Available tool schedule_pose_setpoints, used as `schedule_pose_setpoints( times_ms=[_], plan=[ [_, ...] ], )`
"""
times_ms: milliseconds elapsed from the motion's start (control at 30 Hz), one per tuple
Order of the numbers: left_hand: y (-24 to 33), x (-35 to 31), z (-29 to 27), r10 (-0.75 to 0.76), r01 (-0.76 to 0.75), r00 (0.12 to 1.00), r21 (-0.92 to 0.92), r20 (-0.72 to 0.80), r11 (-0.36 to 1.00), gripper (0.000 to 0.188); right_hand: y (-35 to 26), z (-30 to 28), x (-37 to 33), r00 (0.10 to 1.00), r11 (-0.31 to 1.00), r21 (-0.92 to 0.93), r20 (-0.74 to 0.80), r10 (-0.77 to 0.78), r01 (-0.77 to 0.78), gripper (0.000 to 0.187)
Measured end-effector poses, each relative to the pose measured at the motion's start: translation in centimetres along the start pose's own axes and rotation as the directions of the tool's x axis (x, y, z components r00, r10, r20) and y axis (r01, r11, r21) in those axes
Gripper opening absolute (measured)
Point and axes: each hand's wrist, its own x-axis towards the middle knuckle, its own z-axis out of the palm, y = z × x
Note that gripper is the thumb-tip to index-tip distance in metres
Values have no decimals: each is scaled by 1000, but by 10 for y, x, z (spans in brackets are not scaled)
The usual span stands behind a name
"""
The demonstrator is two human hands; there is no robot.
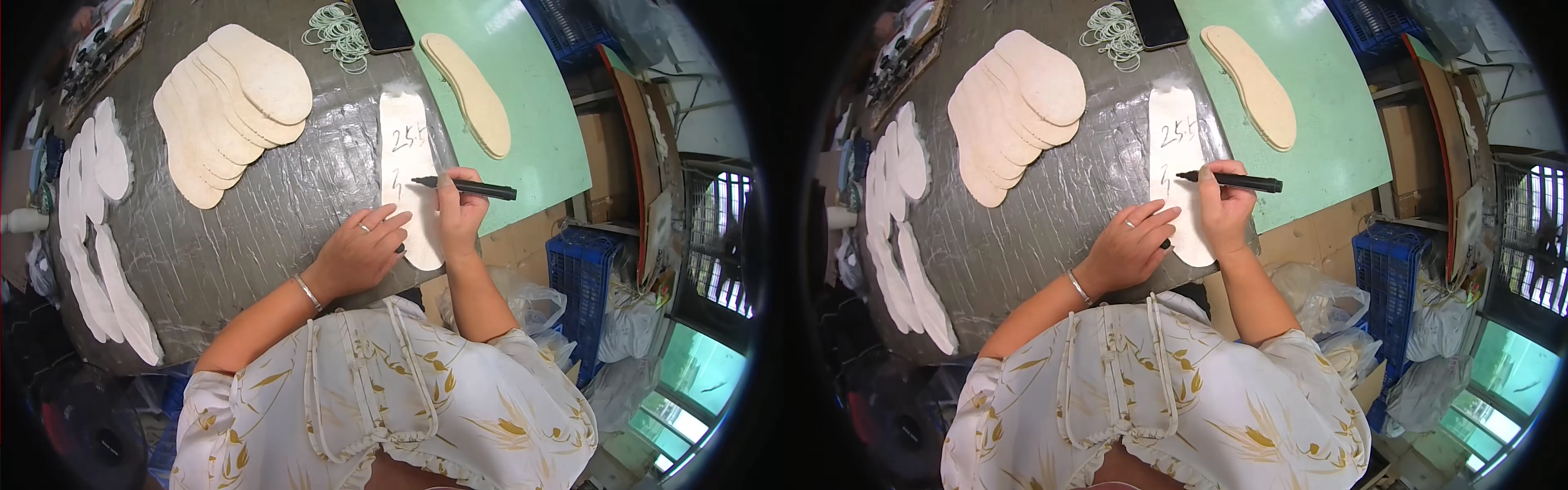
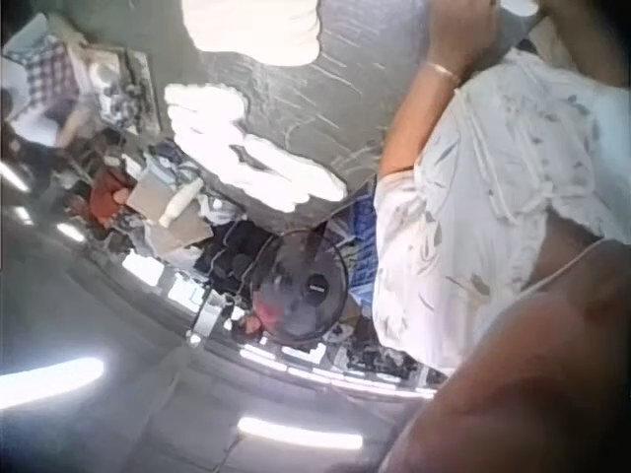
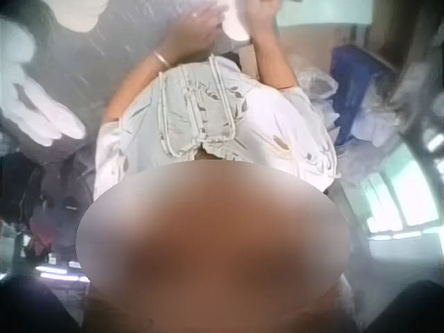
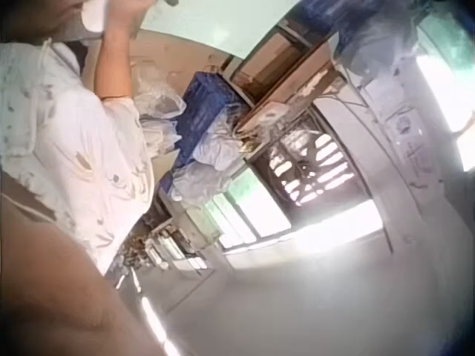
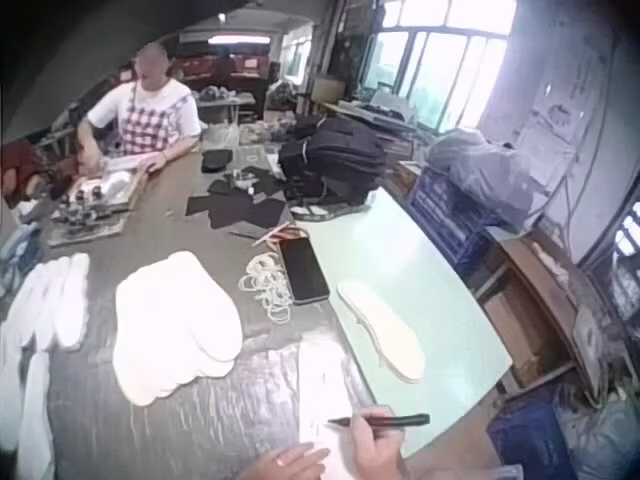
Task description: The recorder is marking and pairing shoe insoles with fleece-like padding.
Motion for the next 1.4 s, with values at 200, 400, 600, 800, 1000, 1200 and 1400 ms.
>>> schedule_pose_setpoints(
  times_ms=[200, 400, 600, 800, 1000, 1200, 1400],
  plan=[
    [1, -4, 2, 95, -97, 994, 27, 57, 995, 35, -2, 2, 4, 998, 995, -78, -12, 57, -57, 15],
    [0, -1, 0, 65, -63, 994, -18, 86, 998, 37, -2, 9, 6, 999, 985, -171, -53, -3, -6, 10],
    [-2, -3, 3, 71, -71, 995, -15, 68, 997, 35, 1, 5, 8, 995, 971, -223, -17, -94, 87, 9],
    [-1, -2, 2, 74, -74, 995, -8, 69, 997, 35, -1, 8, 11, 982, 931, -314, 45, -182, 187, 9],
    [-2, -3, 4, 69, -69, 995, -6, 78, 998, 36, -2, 6, 12, 977, 883, -418, 86, -197, 215, 8],
    [-2, -3, 5, 75, -78, 994, 25, 77, 997, 36, 0, -2, 0, 978, 865, -457, 116, -174, 208, 8],
    [0, -1, 3, 71, -71, 994, -5, 80, 997, 36, -4, -2, 0, 993, 940, -322, 68, -97, 114, 8]
  ],
)
